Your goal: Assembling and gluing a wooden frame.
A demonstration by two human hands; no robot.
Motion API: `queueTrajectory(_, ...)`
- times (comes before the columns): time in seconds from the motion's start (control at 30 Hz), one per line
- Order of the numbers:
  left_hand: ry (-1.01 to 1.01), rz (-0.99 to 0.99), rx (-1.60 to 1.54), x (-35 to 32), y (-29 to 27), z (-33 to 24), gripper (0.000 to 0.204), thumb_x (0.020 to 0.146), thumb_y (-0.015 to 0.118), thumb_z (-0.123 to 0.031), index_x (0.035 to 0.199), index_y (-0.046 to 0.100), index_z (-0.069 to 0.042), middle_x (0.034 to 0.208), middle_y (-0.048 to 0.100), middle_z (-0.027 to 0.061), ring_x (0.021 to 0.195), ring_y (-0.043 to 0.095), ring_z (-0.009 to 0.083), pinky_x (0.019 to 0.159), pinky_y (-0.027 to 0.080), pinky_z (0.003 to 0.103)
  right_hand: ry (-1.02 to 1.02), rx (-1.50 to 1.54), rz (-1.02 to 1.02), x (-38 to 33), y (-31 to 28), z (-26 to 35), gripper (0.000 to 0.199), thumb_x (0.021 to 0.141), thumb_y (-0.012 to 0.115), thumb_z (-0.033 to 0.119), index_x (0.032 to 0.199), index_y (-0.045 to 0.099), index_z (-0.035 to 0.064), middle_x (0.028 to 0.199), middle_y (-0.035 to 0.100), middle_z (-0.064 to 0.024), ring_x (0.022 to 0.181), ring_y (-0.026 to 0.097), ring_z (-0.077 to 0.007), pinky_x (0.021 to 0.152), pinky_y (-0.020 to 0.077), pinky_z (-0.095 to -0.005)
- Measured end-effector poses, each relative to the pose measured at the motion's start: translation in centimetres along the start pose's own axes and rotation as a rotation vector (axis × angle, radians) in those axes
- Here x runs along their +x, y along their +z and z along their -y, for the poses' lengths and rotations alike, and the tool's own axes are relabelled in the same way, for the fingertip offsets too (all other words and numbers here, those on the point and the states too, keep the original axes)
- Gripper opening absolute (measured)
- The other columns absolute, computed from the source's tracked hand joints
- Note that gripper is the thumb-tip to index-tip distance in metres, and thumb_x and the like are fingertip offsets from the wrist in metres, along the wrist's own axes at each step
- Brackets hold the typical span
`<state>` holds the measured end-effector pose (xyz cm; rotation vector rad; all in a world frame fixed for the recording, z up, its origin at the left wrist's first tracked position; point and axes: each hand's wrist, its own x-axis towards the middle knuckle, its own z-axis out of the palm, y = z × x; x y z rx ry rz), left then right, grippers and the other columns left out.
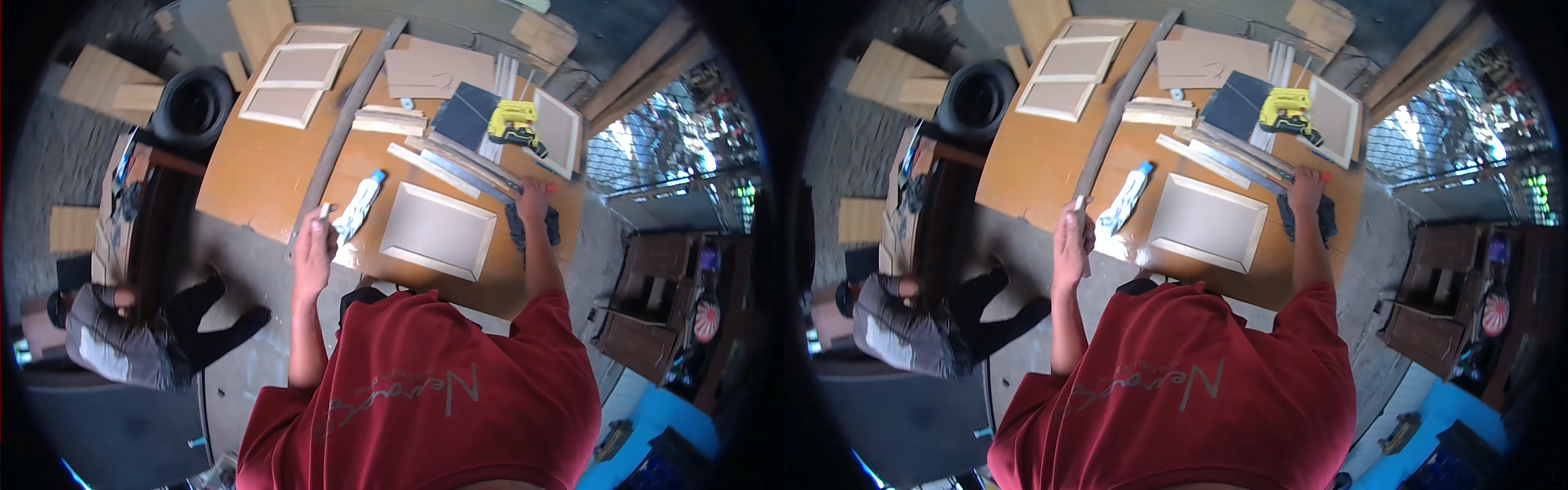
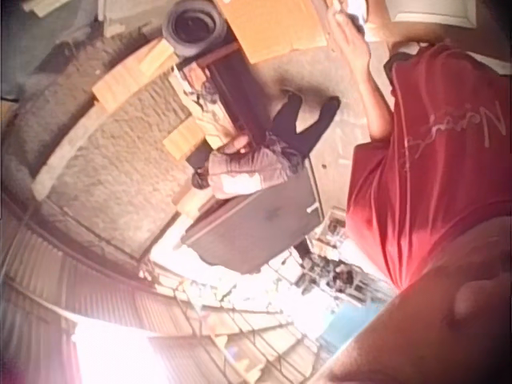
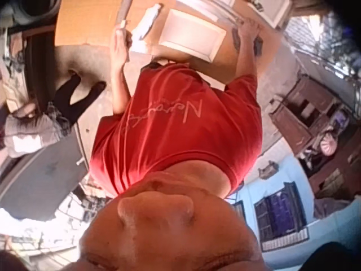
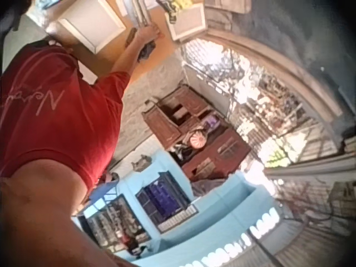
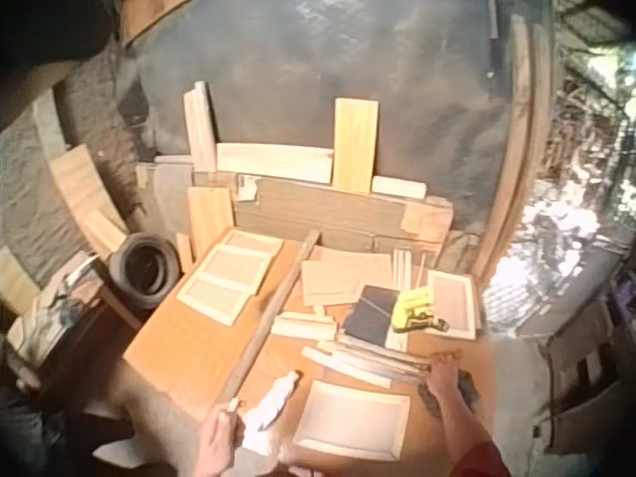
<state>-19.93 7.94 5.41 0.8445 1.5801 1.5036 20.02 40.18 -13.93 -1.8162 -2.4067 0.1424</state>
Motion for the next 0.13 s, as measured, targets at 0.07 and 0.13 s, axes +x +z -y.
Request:
queueTrajectory(0.07,-0.055,0.021,-0.032,-0.7,1.8,-1.4,0.042,0.113,0.041,-0.040,0.133,0.058,-0.007,0.075,0.037,-0.0074,0.064,0.035,0.0033,0.055,0.029,0.021,-0.125,-0.054,-0.041,-0.2,-0.4,-0.8,0.030,0.084,0.079,0.026,0.105,0.063,0.0121,0.109,0.069,-0.0069,0.109,0.061,-0.0313,0.093,0.0465,-0.0458)
queueTrajectory(0.13,-0.119,0.054,0.054,-1.4,2.9,-1.4,0.041,0.111,0.047,-0.039,0.135,0.056,-0.007,0.078,0.041,-0.0071,0.064,0.035,0.0030,0.055,0.030,0.020,-0.197,0.022,0.066,0.1,-0.8,-1.7,0.031,0.087,0.077,0.023,0.110,0.060,0.0136,0.111,0.070,-0.0075,0.114,0.060,-0.0291,0.094,0.0453,-0.0462)
